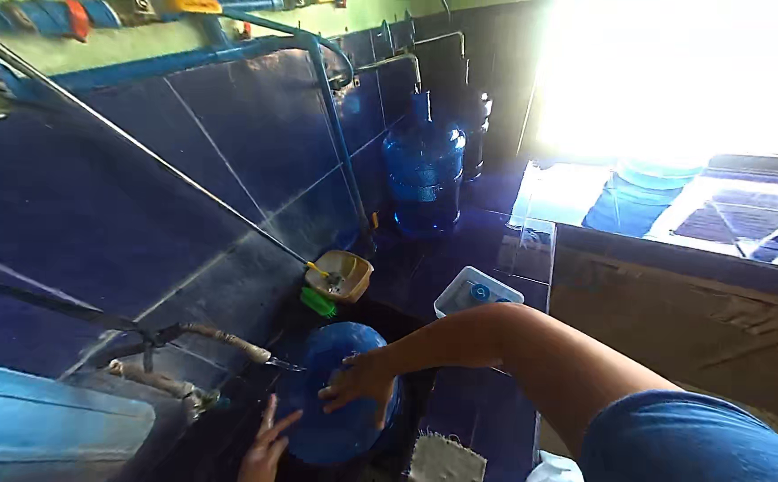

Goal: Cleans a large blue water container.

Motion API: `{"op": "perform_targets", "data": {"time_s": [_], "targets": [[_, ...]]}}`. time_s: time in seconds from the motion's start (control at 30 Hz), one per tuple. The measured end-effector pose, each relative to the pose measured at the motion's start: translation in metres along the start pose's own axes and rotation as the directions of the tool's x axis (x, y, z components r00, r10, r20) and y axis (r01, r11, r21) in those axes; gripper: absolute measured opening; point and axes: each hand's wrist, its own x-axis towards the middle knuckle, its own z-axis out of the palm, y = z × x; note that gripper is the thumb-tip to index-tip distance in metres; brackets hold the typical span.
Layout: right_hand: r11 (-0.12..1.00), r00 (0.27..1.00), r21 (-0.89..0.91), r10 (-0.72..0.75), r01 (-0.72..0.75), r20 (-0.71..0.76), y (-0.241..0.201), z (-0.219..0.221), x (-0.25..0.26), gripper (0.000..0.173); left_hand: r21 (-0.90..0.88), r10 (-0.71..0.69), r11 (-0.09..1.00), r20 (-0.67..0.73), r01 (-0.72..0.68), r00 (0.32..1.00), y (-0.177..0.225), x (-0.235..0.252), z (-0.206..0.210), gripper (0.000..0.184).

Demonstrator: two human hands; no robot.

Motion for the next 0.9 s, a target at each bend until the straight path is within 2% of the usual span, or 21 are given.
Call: {"op": "perform_targets", "data": {"time_s": [0.03,0.07,0.1,0.17,0.2,0.23,0.27,0.3,0.33,0.4,0.43,0.47,0.53,0.6,0.63,0.7,0.77,0.8,0.83,0.87,0.9], "targets": [[1.000,1.000,-0.025,0.003,-0.003,-0.014,0.003,0.003,0.000,0.102,-0.282,-0.075,0.959,-0.147,0.031,0.986,-0.008,0.004,0.018,0.050],[0.998,0.997,-0.021,0.054,-0.055,-0.059,0.003,0.009,0.007,0.100,-0.520,-0.171,0.854,-0.276,0.003,0.946,-0.008,0.008,0.043,0.054],[0.985,0.979,0.022,0.172,-0.171,-0.113,-0.003,0.015,0.019,0.097,-0.661,-0.278,0.749,-0.386,-0.053,0.880,-0.004,0.012,0.072,0.057],[0.871,0.858,0.140,0.489,-0.470,-0.157,-0.027,0.022,0.049,0.099,-0.726,-0.447,0.678,-0.534,-0.118,0.717,0.006,0.012,0.132,0.069],[0.807,0.798,0.182,0.587,-0.562,-0.139,-0.041,0.022,0.058,0.104,-0.731,-0.524,0.677,-0.559,-0.084,0.643,0.016,0.008,0.152,0.069],[0.790,0.787,0.177,0.608,-0.587,-0.106,-0.052,0.023,0.060,0.106,-0.807,-0.657,0.589,-0.452,0.037,0.604,0.040,0.001,0.153,0.066],[0.829,0.829,0.134,0.555,-0.543,-0.074,-0.058,0.026,0.053,0.106,-0.855,-0.736,0.507,-0.364,0.109,0.570,0.048,-0.005,0.147,0.062],[0.902,0.900,0.058,0.432,-0.429,-0.059,-0.057,0.031,0.039,0.105,-0.840,-0.707,0.533,-0.380,0.097,0.596,0.031,-0.015,0.143,0.057],[0.965,0.965,-0.024,0.260,-0.261,-0.042,-0.048,0.034,0.022,0.103,-0.773,-0.608,0.632,-0.447,0.059,0.656,-0.005,-0.026,0.139,0.054],[0.993,1.000,-0.122,-0.009,0.007,-0.019,-0.019,0.031,-0.002,0.107,-0.685,-0.456,0.728,-0.509,-0.023,0.730,-0.045,-0.032,0.118,0.050],[0.988,0.999,-0.147,-0.046,0.041,-0.029,-0.007,0.028,-0.004,0.108,-0.689,-0.461,0.724,-0.514,-0.028,0.723,-0.041,-0.025,0.109,0.050],[0.989,0.998,-0.148,-0.011,0.002,-0.058,-0.001,0.026,0.002,0.106,-0.711,-0.489,0.702,-0.519,-0.036,0.701,-0.028,-0.015,0.105,0.052],[0.967,0.961,-0.025,0.249,-0.253,-0.120,-0.010,0.024,0.029,0.098,-0.775,-0.592,0.630,-0.514,-0.042,0.621,-0.001,0.008,0.116,0.060],[0.857,0.845,0.111,0.515,-0.504,-0.144,-0.032,0.021,0.061,0.100,-0.795,-0.659,0.607,-0.503,0.000,0.559,0.011,0.024,0.137,0.061],[0.826,0.816,0.131,0.562,-0.548,-0.134,-0.041,0.020,0.069,0.100,-0.800,-0.663,0.600,-0.493,0.007,0.563,0.006,0.026,0.143,0.058],[0.898,0.895,0.040,0.439,-0.438,-0.078,-0.049,0.021,0.055,0.097,-0.787,-0.636,0.617,-0.496,0.003,0.592,-0.015,0.016,0.137,0.055],[0.986,0.991,-0.103,0.134,-0.131,0.028,-0.035,0.023,0.022,0.100,-0.749,-0.586,0.661,-0.478,0.044,0.654,-0.038,-0.011,0.118,0.051],[0.989,0.998,-0.145,0.017,-0.008,0.063,-0.023,0.023,0.011,0.105,-0.755,-0.581,0.653,-0.446,0.062,0.681,-0.048,-0.021,0.113,0.049],[0.985,0.997,-0.162,-0.043,0.053,0.065,-0.013,0.022,0.007,0.108,-0.778,-0.595,0.624,-0.410,0.075,0.691,-0.056,-0.026,0.116,0.049],[0.987,0.999,-0.158,-0.031,0.037,0.041,-0.008,0.022,0.009,0.108,-0.809,-0.628,0.583,-0.393,0.072,0.672,-0.058,-0.026,0.125,0.050],[0.990,0.998,-0.126,0.061,-0.061,0.000,-0.009,0.021,0.018,0.105,-0.829,-0.662,0.556,-0.400,0.058,0.633,-0.057,-0.019,0.138,0.052]]}}
